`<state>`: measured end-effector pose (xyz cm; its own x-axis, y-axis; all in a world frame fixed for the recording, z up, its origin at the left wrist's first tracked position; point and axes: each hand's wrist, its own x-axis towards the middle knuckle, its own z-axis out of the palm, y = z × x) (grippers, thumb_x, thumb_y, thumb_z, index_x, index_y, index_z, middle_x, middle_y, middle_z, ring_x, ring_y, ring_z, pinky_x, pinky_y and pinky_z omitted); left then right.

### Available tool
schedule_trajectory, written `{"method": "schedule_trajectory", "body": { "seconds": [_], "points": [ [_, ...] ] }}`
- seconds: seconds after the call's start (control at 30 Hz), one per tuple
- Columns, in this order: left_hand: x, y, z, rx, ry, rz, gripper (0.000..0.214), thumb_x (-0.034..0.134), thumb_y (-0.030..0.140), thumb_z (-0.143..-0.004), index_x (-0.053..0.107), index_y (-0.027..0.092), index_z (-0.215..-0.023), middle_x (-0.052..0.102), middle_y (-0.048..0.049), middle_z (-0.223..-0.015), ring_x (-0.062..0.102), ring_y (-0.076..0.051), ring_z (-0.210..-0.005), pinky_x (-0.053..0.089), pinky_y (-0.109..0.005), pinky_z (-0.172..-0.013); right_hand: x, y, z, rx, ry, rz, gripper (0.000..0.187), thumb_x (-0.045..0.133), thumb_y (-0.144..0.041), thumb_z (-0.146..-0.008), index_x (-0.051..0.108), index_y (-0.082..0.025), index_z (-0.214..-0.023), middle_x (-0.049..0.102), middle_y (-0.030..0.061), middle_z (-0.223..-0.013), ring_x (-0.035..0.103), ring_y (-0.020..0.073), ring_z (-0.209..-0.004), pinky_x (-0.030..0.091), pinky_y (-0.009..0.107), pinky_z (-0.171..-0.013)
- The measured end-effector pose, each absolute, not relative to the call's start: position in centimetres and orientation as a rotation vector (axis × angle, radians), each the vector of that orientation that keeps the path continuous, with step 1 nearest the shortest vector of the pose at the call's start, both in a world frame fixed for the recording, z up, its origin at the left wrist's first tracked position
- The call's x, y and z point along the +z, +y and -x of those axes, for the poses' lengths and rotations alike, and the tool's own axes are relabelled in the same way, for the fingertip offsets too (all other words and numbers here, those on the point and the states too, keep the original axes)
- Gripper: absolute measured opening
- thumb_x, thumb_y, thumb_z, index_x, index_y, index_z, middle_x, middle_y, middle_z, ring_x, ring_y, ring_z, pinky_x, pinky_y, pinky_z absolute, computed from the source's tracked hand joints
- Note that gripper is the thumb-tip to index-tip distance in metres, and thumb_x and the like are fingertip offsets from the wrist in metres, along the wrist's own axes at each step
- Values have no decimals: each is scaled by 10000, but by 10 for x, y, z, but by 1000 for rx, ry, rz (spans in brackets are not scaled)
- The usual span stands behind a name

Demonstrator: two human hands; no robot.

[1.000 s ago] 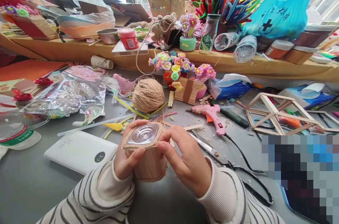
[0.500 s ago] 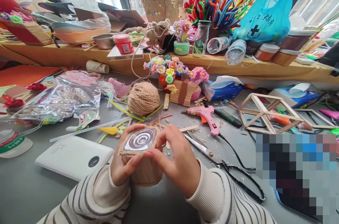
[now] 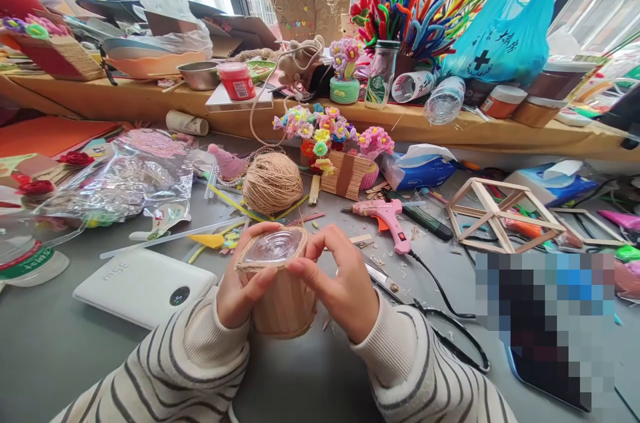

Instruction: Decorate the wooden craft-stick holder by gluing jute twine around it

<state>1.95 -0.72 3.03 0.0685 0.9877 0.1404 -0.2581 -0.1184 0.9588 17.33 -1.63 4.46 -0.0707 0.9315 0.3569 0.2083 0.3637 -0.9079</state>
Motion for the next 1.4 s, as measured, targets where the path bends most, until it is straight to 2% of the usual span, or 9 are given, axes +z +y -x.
{"method": "schedule_trajectory", "body": {
  "seconds": [0.1, 0.27, 0.4, 0.63, 0.87, 0.97, 1.1, 1.23, 1.4],
  "points": [
    [39, -2, -23, 1317, 839, -1112, 605, 808, 544, -603, 580, 208, -1052, 713, -52, -1061, 666, -226, -961, 485, -333, -890, 48, -15, -182, 831, -1545, 994, 374, 566, -570, -879, 536, -221, -745, 533, -7, -763, 514, 158, -743, 410, 304, -707],
    [38, 7, -23, 1242, 771, -1049, 632, 788, 574, -611, 574, 203, -1076, 715, -70, -1136, 665, -249, -1011, 480, -366, -916, 55, -13, -189, 791, -1660, 922, 110, 613, -301, -906, 560, -236, -837, 537, 4, -876, 514, 158, -883, 410, 304, -823],
    [31, 11, -24, 1246, 794, -1012, 666, 799, 573, -596, 560, 187, -1083, 716, -81, -1138, 668, -250, -1018, 483, -369, -927, 54, -12, -190, 753, -1688, 916, 82, 607, -227, -901, 555, -236, -838, 531, 9, -891, 513, 156, -895, 416, 301, -838],
    [24, 12, -21, 1253, 874, -1031, 724, 831, 547, -573, 541, 183, -1129, 733, -96, -1103, 679, -256, -1008, 477, -378, -944, 54, -10, -193, 726, -1671, 961, 79, 590, -259, -907, 557, -238, -838, 563, 34, -892, 537, 184, -907, 450, 343, -838],
    [18, 14, -16, 1215, 804, -1100, 829, 855, 530, -547, 459, 193, -1192, 685, -155, -1231, 669, -303, -1104, 486, -394, -968, 51, -6, -195, 648, -1681, 1067, 114, 582, -293, -901, 574, -230, -806, 606, 47, -867, 579, 205, -904, 486, 370, -831],
    [17, 17, -14, 1217, 801, -1165, 820, 865, 462, -560, 439, 196, -1208, 687, -157, -1220, 663, -305, -1119, 486, -406, -983, 52, -7, -195, 664, -1681, 1091, 96, 584, -322, -902, 598, -231, -931, 626, 67, -980, 585, 217, -992, 499, 378, -856],
    [15, 20, -14, 1213, 806, -1230, 849, 883, 426, -499, 435, 200, -1184, 694, -145, -1162, 667, -318, -1093, 495, -435, -971, 55, -11, -191, 605, -1742, 1092, 292, 624, -426, -876, 628, -248, -1107, 626, 94, -1154, 558, 250, -1135, 447, 444, -982],
    [13, 18, -17, 1207, 809, -1203, 956, 913, 396, -410, 421, 189, -1203, 647, -152, -1162, 648, -342, -1091, 482, -466, -975, 56, -14, -187, 569, -1753, 1147, 238, 665, -470, -838, 717, -262, -944, 630, 99, -1164, 555, 275, -1161, 410, 494, -1018],
    [15, 15, -19, 1189, 782, -1235, 926, 912, 365, -428, 429, 204, -1202, 650, -130, -1129, 655, -329, -1055, 489, -463, -954, 60, -15, -189, 713, -1724, 1162, 167, 694, -424, -822, 736, -263, -817, 635, 88, -1163, 564, 262, -1169, 410, 483, -1033]
  ]
}}
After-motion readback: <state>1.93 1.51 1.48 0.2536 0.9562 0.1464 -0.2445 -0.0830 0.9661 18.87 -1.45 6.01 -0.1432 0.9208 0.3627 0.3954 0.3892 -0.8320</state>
